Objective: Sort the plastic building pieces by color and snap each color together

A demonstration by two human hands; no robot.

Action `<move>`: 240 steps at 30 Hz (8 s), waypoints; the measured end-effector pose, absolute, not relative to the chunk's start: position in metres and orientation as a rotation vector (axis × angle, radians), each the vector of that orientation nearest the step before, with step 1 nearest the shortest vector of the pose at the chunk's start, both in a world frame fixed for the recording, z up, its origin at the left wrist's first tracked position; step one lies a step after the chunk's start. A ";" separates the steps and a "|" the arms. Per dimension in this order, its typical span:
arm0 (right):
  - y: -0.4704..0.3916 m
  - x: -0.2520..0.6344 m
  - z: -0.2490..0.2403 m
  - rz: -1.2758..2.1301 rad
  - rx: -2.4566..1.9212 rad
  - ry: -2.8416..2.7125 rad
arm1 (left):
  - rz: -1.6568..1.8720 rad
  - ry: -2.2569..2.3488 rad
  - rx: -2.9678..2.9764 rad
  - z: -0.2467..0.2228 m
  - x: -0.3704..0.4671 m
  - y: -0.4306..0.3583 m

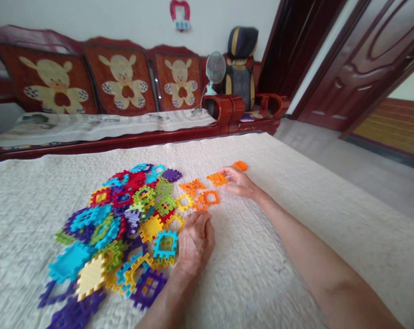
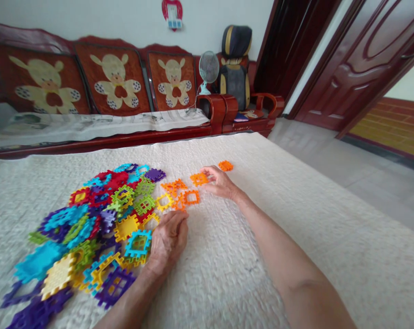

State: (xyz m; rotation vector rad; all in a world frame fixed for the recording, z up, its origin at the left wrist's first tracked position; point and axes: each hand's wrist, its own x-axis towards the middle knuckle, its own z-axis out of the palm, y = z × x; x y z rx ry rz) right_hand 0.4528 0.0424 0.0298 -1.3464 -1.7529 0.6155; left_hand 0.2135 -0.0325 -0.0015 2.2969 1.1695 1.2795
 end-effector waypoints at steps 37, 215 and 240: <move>0.083 0.513 0.011 -0.159 -2.081 -1.235 | 1.280 1.156 2.408 -0.006 0.213 -0.031; 0.086 0.430 0.041 0.281 -1.538 -1.960 | 0.469 1.587 2.546 0.009 0.219 0.002; 0.071 0.545 0.050 -0.038 -1.819 -1.527 | 0.481 1.491 2.680 0.003 0.214 0.007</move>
